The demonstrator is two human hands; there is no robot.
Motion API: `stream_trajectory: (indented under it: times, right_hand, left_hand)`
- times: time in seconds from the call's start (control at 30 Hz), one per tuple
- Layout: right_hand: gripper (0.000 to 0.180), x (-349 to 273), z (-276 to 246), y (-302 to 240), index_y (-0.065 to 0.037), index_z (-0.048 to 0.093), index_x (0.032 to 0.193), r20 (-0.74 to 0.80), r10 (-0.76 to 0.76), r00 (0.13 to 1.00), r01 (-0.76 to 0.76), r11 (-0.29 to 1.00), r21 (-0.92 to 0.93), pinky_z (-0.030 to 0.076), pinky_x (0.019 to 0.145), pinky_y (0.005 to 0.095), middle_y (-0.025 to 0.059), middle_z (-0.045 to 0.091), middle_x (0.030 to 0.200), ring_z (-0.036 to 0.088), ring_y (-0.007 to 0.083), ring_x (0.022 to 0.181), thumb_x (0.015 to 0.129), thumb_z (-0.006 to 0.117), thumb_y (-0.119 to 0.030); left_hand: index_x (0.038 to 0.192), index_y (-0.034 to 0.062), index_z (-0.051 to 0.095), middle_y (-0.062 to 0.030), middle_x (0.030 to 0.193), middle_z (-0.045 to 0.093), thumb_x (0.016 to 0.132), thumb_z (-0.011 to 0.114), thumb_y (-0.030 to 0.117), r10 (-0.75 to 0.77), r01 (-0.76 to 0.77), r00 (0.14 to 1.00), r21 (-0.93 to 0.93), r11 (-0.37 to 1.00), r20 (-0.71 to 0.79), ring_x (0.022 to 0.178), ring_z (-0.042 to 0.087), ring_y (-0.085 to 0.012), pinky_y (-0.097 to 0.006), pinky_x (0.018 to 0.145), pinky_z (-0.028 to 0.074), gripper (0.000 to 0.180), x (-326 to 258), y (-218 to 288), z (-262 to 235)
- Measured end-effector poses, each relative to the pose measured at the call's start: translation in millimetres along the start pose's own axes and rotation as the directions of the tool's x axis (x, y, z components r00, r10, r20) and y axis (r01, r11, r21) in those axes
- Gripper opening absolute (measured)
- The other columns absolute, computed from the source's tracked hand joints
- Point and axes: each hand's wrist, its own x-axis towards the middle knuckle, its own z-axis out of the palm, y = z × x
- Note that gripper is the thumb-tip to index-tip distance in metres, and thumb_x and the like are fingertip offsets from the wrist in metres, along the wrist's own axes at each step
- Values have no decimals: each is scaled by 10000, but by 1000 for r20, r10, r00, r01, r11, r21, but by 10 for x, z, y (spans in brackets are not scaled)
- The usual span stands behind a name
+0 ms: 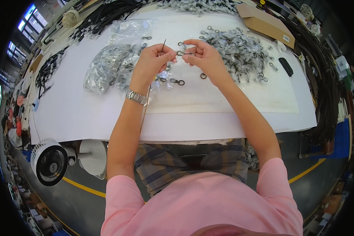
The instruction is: The recorder is assembling small metal swivel snap hooks/clasps at a factory workstation.
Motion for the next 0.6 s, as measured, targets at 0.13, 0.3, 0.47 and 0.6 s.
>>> stream_trajectory:
  times: [0.13,0.3,0.47,0.6]
  right_hand:
    - [307,58,-153,205,3,682,1159,-20,145,989,-122,894,430,540,789,263,25,676,952,642,109,847,892,780,-112]
    - [232,54,-204,229,-5,712,1088,-37,196,980,-142,818,557,540,812,264,16,692,934,645,104,842,904,779,-129]
    - [190,37,-211,126,-33,745,1059,-29,129,991,-115,947,300,537,780,255,-10,698,900,639,75,824,953,748,-190]
    - [194,24,-174,114,5,765,1003,-92,100,991,-59,928,369,532,707,262,34,727,903,639,101,763,921,759,-171]
  left_hand:
    - [961,6,681,-75,867,732,952,709,138,-14,15,1000,-49,999,22,489,399,-17,-182,449,289,136,-45,28,158]
    - [1014,3,673,-88,900,738,975,704,178,-87,107,991,-206,973,101,483,378,-5,-180,443,287,182,-86,50,252]
    - [1053,2,669,-85,891,730,998,686,193,-117,138,986,-193,971,118,482,386,-4,-173,439,285,199,-91,0,300]
    - [1079,-1,676,-77,859,718,1007,675,184,-132,159,983,-226,961,131,479,391,-8,-172,436,281,198,-74,-82,307]
